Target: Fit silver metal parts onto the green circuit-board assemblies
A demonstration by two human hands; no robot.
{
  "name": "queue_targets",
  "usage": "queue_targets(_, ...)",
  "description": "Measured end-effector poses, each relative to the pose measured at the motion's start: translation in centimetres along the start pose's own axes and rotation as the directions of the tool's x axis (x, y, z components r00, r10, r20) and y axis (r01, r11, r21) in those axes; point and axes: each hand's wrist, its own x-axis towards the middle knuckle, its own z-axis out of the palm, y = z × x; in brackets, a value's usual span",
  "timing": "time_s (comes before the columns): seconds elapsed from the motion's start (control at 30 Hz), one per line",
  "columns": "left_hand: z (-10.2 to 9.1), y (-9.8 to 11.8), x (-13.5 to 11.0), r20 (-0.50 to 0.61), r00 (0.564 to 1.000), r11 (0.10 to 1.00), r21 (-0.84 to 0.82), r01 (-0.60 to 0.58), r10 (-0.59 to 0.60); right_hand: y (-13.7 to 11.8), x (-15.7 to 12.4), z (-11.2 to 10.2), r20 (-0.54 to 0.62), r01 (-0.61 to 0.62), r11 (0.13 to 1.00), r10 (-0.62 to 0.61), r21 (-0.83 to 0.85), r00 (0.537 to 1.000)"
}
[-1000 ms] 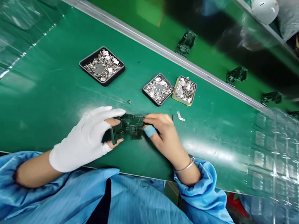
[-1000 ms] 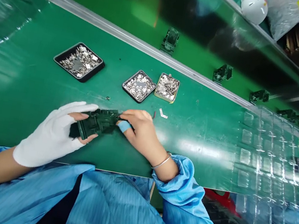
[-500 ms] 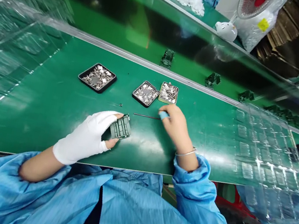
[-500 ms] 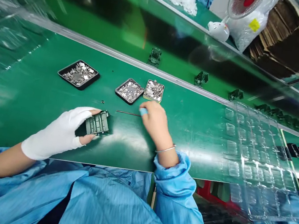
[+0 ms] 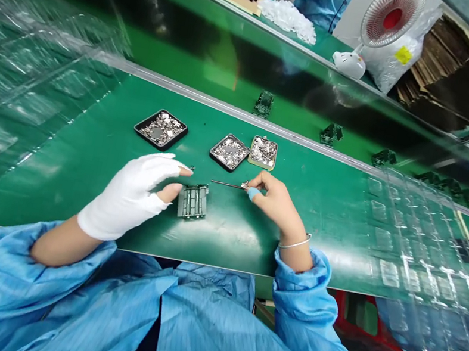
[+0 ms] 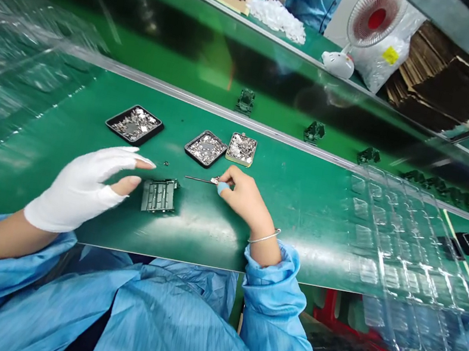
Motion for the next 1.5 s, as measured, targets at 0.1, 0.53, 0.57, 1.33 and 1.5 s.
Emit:
queue_targets(0.1,1.1,0.9,2.0,0.135,0.984,0.991,0.056,-0.121,0.112,-0.6,0.4,1.3,-0.034,0.041,0.999,-0.042,-0.012,0.999)
queue_targets(0.53,1.4,2.4,5.4,0.298,0.949,0.983,0.116,-0.144,0.104,-2.9,0.1,4.3,-0.129,0.239,0.958,-0.221,0.155,0.967)
queue_targets(0.57,1.2,2.4,5.0,0.294,0.948,0.979,0.128,-0.161,0.118,-3.3,0.0,4.7,-0.123,0.265,0.955,-0.249,0.136,0.961)
queue_targets(1.33,3.1,-0.7,-0.2,0.336,0.897,0.800,-0.432,0.416,-0.285,-4.7,0.9,9.1,-0.088,0.249,0.965,-0.257,-0.087,0.962)
queue_targets(1.5,3.0,-0.7,-0.1,0.344,0.894,0.802,-0.425,0.421,-0.287,-4.4,0.7,9.0,-0.072,0.253,0.963,-0.260,-0.092,0.963)
